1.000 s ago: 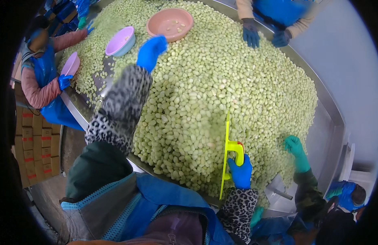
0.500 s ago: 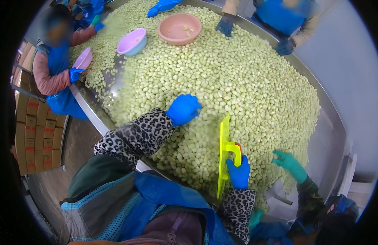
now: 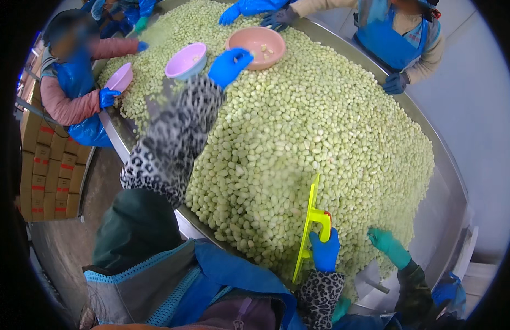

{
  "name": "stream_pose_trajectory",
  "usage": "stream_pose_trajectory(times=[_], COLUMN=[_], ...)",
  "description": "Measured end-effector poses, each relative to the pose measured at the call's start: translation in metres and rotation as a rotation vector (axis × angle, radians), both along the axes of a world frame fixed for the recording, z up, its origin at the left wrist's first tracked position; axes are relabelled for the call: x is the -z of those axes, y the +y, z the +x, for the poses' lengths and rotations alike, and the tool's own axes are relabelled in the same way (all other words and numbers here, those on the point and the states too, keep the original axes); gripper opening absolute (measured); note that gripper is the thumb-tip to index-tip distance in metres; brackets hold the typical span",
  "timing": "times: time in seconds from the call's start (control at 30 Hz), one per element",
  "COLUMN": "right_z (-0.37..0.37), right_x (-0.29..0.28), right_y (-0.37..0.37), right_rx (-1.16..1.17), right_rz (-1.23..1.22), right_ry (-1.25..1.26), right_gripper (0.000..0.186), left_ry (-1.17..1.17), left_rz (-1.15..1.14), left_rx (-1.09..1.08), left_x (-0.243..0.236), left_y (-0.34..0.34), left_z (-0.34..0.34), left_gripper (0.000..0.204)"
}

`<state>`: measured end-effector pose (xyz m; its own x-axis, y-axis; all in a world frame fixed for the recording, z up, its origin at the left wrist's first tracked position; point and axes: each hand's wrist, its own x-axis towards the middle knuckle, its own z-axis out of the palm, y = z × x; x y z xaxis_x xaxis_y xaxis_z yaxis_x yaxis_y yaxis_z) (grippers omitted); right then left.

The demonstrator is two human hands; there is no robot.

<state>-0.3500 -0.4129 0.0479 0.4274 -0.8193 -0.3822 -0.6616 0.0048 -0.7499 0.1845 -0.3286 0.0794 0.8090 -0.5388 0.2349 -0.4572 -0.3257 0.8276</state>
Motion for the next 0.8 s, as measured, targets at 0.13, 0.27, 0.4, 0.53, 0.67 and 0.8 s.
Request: stream_pose_trajectory(times=[0.13, 0.27, 0.4, 0.53, 0.67, 0.8], right_z=[0.005, -0.019, -0.009, 0.017, 0.049, 0.077], right_x=[-0.021, -0.005, -0.025, -0.03, -0.032, -0.014], right_y=[0.003, -0.017, -0.015, -0.004, 0.014, 0.021], right_rx=[0.092, 0.046, 0.016, -0.095, -0.128, -0.238], right_rz=[0.089, 0.02, 0.15, 0.372, 0.426, 0.381], right_ry=[-0.101, -0.17, -0.308, -0.525, -0.542, -0.449], right_gripper=[0.035, 0.045, 0.043, 0.043, 0.034, 0.024], left_ry=[-0.076, -0.049, 0.309, 0.28, 0.325, 0.217], left_rz=[0.004, -0.023, 0.105, 0.042, -0.024, 0.03], left_rx=[0.068, 0.026, -0.062, -0.208, -0.293, -0.1], left_x=[-0.02, 0.028, 0.038, 0.085, 0.103, 0.073], left_y=[0.003, 0.053, 0.135, 0.243, 0.303, 0.274], left_z=[-0.001, -0.056, -0.134, -0.187, -0.232, -0.255], left_gripper=[0.042, 0.038, 0.033, 0.029, 0.026, 0.028])
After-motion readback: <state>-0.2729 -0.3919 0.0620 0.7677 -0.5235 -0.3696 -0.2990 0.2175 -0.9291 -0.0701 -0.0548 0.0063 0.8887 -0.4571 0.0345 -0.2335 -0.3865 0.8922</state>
